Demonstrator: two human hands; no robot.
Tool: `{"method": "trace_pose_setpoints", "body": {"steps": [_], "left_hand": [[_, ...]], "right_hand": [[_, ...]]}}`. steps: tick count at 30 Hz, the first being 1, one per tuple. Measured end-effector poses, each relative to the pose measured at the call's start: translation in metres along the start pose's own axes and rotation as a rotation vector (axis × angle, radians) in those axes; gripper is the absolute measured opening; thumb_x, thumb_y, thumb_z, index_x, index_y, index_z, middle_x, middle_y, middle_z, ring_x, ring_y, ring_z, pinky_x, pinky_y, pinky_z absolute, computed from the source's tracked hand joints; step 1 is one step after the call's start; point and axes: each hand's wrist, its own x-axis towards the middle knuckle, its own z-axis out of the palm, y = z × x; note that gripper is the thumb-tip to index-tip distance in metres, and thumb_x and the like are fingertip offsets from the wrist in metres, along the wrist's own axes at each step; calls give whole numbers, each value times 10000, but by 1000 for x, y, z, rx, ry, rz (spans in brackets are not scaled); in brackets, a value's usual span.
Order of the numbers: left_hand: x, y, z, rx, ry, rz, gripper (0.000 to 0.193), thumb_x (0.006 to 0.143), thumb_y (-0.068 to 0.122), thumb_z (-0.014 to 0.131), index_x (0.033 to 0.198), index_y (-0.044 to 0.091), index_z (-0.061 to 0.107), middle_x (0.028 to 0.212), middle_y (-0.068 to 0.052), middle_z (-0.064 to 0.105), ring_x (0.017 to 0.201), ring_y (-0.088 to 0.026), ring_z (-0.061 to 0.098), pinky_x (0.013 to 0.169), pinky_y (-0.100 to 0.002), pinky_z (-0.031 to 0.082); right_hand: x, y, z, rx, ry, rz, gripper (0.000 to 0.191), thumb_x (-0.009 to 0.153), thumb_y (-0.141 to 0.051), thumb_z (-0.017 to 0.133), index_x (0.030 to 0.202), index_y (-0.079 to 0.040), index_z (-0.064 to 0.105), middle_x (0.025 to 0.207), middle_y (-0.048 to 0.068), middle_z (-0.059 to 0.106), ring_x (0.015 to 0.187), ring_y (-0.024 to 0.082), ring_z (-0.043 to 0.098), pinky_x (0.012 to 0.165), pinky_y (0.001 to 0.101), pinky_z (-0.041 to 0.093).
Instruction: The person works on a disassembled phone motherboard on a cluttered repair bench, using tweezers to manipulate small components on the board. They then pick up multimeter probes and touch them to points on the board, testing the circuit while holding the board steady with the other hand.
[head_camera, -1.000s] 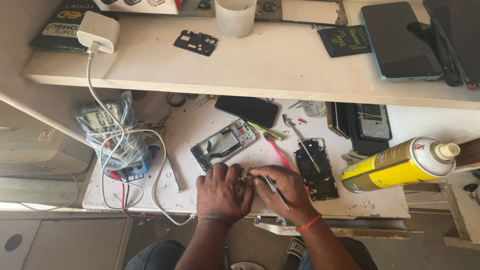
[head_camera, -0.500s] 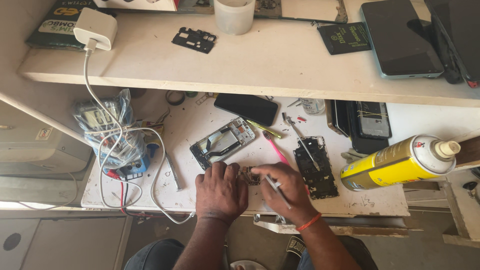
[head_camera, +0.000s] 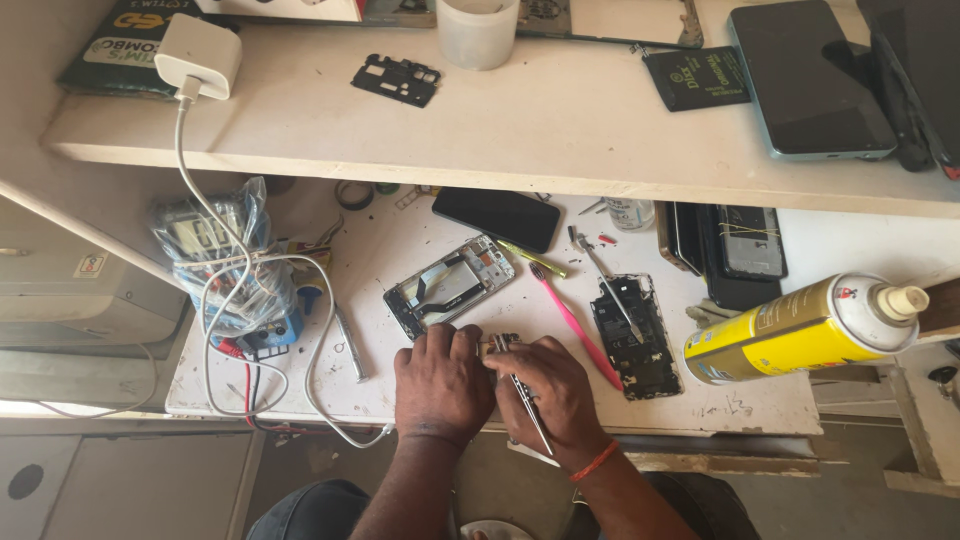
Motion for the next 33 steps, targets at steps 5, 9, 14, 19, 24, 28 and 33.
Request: {"method": "trace_pose_setpoints", "body": {"steps": [5, 9, 14, 19, 24, 28, 33], "left_hand": [[0, 0, 2, -25, 30, 6, 371, 792, 302, 674, 1149, 205, 639, 1025, -61, 605, 979, -292, 628, 818, -492, 427], [1, 1, 1, -3, -12, -8, 387, 785, 326, 686, 1147, 200, 637, 1031, -68, 601, 974, -299, 624, 810, -495, 423], [1, 1, 0, 6, -33, -7, 414, 756, 334, 699, 1138, 186, 642, 1033, -78, 599, 975, -300, 623, 809, -499, 421], [1, 2, 0, 10, -17, -4, 387, 772, 311, 683, 1136, 187, 647, 1045, -73, 603, 989, -297, 625, 817, -498, 425], [1, 2, 0, 1, 45, 21, 328, 799, 235, 635, 1122, 181, 665, 1018, -72, 613, 981, -287, 631, 818, -498, 430], [-1, 2, 0, 4, 12, 12, 317, 804, 231, 622, 1113, 175, 669, 1012, -73, 613, 973, -292, 631, 813, -496, 436], [0, 3, -3, -18, 44, 41, 348, 812, 267, 619, 1127, 128, 670, 991, -98, 611, 939, -301, 631, 794, -502, 438]], "right_hand": [[-2, 0, 3, -33, -21, 19, 309, 719, 68, 692, 998, -63, 702, 973, 93, 759, 828, 287, 681, 754, 375, 556], [-3, 1, 5, -59, -30, 37, 299, 715, 55, 697, 988, -67, 703, 970, 84, 761, 827, 276, 677, 769, 375, 552], [-3, 1, 5, -136, -89, 55, 271, 703, 18, 690, 961, -63, 695, 951, 85, 743, 857, 284, 658, 834, 407, 521], [-2, 2, 8, -178, -96, 68, 262, 705, 22, 672, 947, -76, 697, 937, 74, 740, 870, 287, 655, 846, 429, 498], [-4, -1, 4, 0, 156, 236, 330, 825, 12, 637, 1140, -52, 713, 991, 95, 722, 889, 252, 685, 845, 369, 553], [-1, 2, -15, -107, 188, 160, 446, 833, -36, 672, 1271, 13, 605, 1145, 170, 679, 1029, 313, 668, 906, 397, 528], [-6, 6, -30, -134, 112, 224, 438, 814, -27, 700, 1250, -36, 661, 968, 108, 679, 845, 242, 685, 785, 356, 553]]}}
